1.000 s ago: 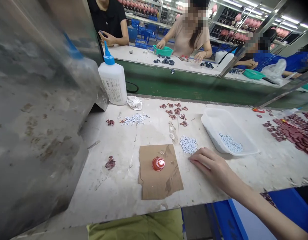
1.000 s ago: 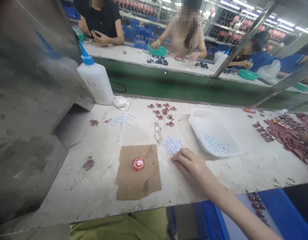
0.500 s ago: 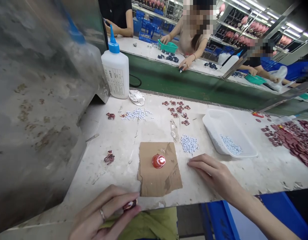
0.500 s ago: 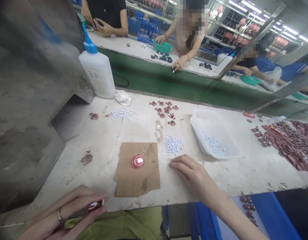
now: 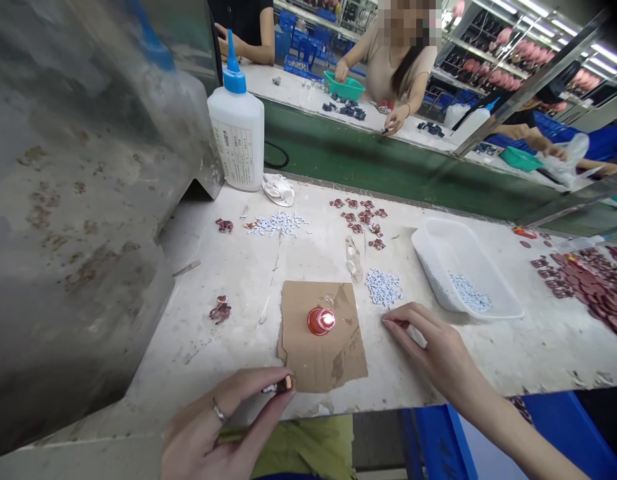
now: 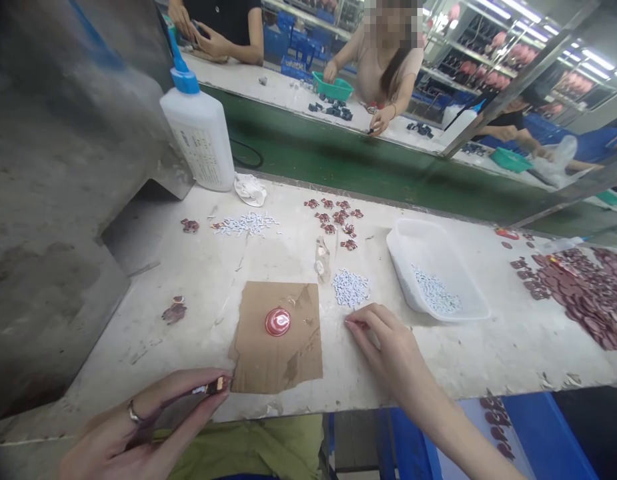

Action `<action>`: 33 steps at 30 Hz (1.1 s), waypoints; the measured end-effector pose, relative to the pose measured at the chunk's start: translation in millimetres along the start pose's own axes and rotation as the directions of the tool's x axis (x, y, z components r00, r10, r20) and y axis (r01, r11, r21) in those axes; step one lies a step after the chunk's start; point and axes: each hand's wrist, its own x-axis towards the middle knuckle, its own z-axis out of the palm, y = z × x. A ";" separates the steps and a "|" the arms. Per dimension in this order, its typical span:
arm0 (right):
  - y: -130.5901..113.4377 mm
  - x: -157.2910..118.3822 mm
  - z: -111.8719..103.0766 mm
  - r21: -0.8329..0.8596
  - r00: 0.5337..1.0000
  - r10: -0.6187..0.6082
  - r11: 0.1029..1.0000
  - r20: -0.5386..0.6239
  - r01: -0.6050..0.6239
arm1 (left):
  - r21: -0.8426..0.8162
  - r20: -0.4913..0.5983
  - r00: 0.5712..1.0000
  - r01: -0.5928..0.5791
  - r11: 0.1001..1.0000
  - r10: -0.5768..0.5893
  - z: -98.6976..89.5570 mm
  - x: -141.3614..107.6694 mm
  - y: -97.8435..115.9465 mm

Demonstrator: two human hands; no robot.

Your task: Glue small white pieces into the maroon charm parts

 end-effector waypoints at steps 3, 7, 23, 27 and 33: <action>-7.4 4.1 -2.6 0.054 1.000 -0.012 0.998 0.019 0.011 | 0.012 0.041 0.997 -0.061 0.998 0.061 0.3 -1.1 -2.2; -24.0 14.6 0.2 0.209 0.997 0.012 0.978 0.075 -0.027 | -0.007 0.077 0.993 -0.090 0.996 0.091 0.9 -3.2 -3.2; -59.9 42.1 11.4 0.223 0.966 -0.247 0.949 0.079 0.225 | -0.070 0.012 0.997 -0.073 0.995 0.074 4.8 -4.9 -1.1; -59.2 43.3 12.1 0.192 0.961 -0.268 0.949 0.074 0.250 | -0.034 0.002 0.999 -0.046 0.998 0.046 6.2 -6.0 -0.9; -58.9 42.4 13.3 0.246 0.969 -0.243 0.943 0.041 0.226 | -0.185 -0.012 0.986 0.162 0.969 -0.167 15.0 -9.4 4.5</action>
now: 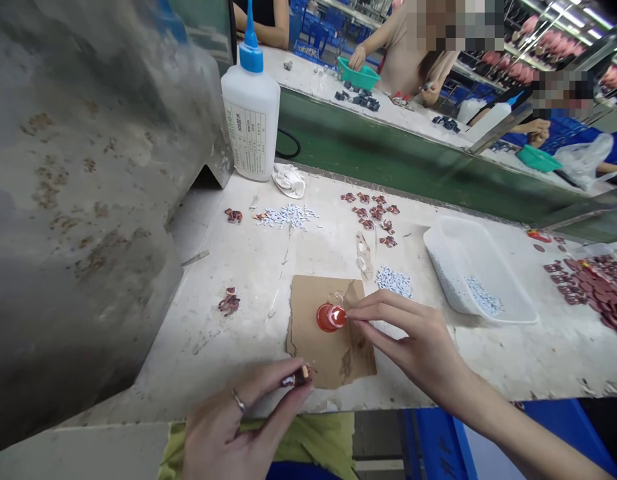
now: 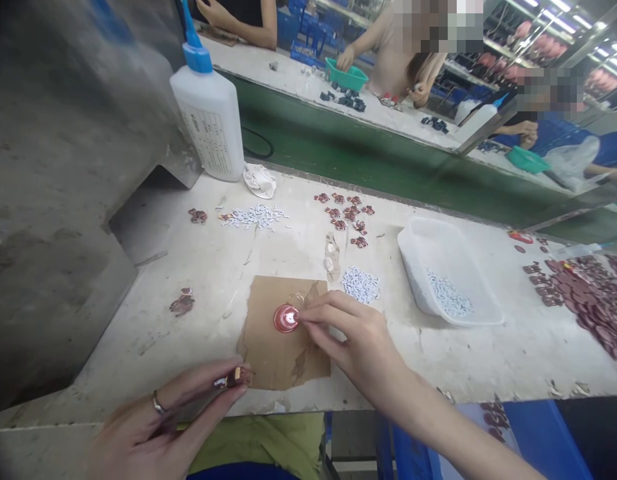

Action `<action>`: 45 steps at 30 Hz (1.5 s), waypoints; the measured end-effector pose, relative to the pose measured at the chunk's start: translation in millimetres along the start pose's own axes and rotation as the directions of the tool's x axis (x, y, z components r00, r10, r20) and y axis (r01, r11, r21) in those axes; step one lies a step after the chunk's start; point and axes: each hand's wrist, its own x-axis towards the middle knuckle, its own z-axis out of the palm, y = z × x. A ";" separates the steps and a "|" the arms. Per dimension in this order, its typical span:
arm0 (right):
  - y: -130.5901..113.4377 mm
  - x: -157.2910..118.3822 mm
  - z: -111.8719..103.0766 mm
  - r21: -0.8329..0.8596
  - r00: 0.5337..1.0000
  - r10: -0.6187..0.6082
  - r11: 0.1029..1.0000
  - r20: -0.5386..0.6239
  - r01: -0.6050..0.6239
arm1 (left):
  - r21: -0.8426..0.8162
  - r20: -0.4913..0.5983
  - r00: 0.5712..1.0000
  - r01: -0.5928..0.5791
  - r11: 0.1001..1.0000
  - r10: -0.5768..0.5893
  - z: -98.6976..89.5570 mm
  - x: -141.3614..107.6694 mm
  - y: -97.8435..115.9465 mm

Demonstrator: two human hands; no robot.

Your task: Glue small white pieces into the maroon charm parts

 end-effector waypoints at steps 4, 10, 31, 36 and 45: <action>-16.0 -4.3 1.4 0.160 0.997 0.052 0.986 -0.056 -0.043 | -0.030 0.015 0.990 -0.141 0.990 0.142 4.6 1.3 2.5; -43.9 -10.3 15.3 0.433 0.995 0.096 0.898 -0.031 -0.074 | -0.027 0.073 0.987 -0.139 0.990 0.140 8.8 1.0 3.6; -44.4 -19.0 11.6 -0.008 0.940 -0.332 0.943 0.084 0.334 | 0.081 0.027 0.988 -0.151 0.985 0.150 7.7 -1.2 2.2; -42.6 -17.7 12.7 0.011 0.942 -0.332 0.943 0.061 0.331 | 0.089 0.007 0.978 -0.209 0.974 0.209 8.9 1.8 1.5; -47.6 -17.7 19.3 0.348 1.000 -0.023 0.937 -0.012 0.026 | 0.009 0.019 0.987 -0.157 0.988 0.157 4.1 2.7 8.1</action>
